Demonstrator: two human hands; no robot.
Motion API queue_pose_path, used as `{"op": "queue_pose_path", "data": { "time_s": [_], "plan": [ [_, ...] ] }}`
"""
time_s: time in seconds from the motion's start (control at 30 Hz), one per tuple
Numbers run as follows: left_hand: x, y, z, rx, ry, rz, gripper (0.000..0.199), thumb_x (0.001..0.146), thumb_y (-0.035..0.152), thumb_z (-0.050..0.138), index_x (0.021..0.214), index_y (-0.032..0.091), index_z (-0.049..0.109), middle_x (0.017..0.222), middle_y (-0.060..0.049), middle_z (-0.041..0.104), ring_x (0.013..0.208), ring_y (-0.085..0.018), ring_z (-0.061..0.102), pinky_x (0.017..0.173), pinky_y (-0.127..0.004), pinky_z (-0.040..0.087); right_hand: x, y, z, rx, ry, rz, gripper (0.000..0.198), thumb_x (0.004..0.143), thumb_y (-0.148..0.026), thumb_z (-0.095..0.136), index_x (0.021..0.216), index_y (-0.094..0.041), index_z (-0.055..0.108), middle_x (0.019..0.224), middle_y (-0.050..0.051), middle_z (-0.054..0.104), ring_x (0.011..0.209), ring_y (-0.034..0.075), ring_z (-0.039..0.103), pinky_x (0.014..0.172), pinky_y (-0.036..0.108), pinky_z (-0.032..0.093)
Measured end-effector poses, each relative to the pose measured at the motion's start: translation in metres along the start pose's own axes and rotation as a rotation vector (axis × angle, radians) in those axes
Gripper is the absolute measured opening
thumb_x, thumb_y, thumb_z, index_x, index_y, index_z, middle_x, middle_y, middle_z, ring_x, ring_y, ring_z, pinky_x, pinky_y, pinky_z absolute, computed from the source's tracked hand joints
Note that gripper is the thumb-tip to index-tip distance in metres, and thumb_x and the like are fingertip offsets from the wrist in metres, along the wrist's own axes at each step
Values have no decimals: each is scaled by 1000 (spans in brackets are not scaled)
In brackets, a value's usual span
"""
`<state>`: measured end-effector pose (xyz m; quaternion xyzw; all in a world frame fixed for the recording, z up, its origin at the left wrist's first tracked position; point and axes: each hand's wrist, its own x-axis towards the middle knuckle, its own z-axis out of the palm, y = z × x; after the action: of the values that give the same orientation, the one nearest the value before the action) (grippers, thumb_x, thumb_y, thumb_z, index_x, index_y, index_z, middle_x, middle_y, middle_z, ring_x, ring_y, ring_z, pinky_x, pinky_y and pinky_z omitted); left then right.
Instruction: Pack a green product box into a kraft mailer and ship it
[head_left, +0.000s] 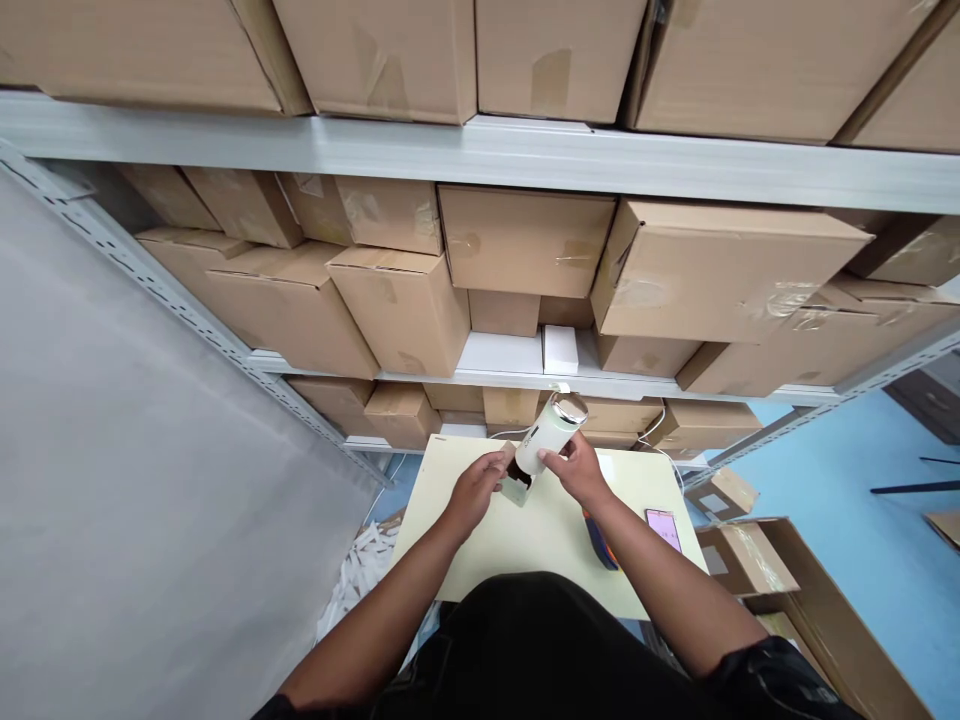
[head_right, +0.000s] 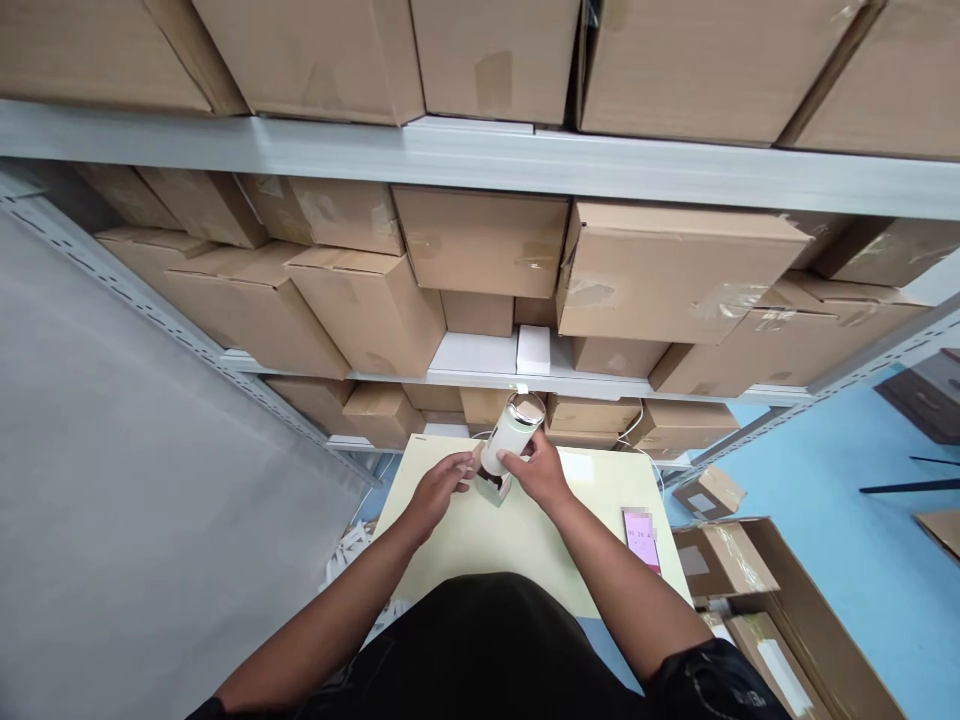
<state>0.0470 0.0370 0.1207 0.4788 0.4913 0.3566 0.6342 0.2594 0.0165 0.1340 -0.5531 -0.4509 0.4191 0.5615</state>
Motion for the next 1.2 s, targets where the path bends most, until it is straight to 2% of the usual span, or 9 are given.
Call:
{"op": "queue_pose_path", "data": {
  "time_s": [0.13,0.3,0.4,0.53,0.7,0.93,1.03,1.1,1.2],
  "plan": [
    [-8,6,0,106,-9,59,46,84,52,66,113,17,72,118,-13,74,111,-30,68,88,-40,54,-1,1,-17,-105,25,-6,48,73,-46,83,113,-23,67,105,7,78,94,27,72,85,40,57],
    [-23,1,19,166,-34,86,43,84,52,65,108,18,73,113,-11,75,106,-29,69,88,-40,56,-1,10,-31,-104,-24,2,49,73,-48,83,113,-23,67,106,7,78,93,26,72,82,38,58],
    [-29,-6,26,214,11,109,39,85,49,65,107,18,73,107,-10,76,102,-27,69,86,-39,56,2,15,-40,-65,-33,11,51,72,-49,83,114,-23,67,108,8,78,97,27,72,84,39,58],
    [-31,-15,23,261,81,125,36,84,45,63,107,19,73,106,-9,76,95,-25,70,85,-39,56,8,17,-48,-17,11,62,51,72,-50,83,112,-22,66,111,10,78,100,29,72,88,42,57],
    [-14,-13,10,409,90,224,30,83,39,64,103,20,74,109,-9,76,102,-26,70,91,-40,55,11,21,-40,48,58,100,52,69,-49,84,109,-22,64,109,9,77,102,29,71,89,43,57],
    [14,11,-8,353,-47,284,33,85,39,68,113,20,72,117,-11,73,107,-27,68,96,-41,54,1,10,-18,61,164,100,50,67,-47,84,104,-22,62,102,7,76,93,27,69,79,39,56],
    [12,18,-5,256,-216,377,68,74,37,84,137,23,63,139,-13,63,121,-31,63,101,-43,52,-3,0,-4,68,177,118,52,69,-55,83,103,-22,61,95,6,74,84,25,68,67,36,55],
    [11,18,1,176,-288,393,84,66,35,92,143,25,59,147,-14,56,127,-33,59,102,-44,53,-6,-6,5,39,200,124,55,71,-61,83,104,-23,60,93,5,73,79,24,66,62,33,53],
    [11,15,10,24,-363,325,72,73,38,88,137,22,60,136,-15,62,121,-32,62,98,-43,54,-10,-13,11,18,196,76,57,74,-68,79,105,-24,60,93,6,72,81,24,66,63,33,52]
  ]
}}
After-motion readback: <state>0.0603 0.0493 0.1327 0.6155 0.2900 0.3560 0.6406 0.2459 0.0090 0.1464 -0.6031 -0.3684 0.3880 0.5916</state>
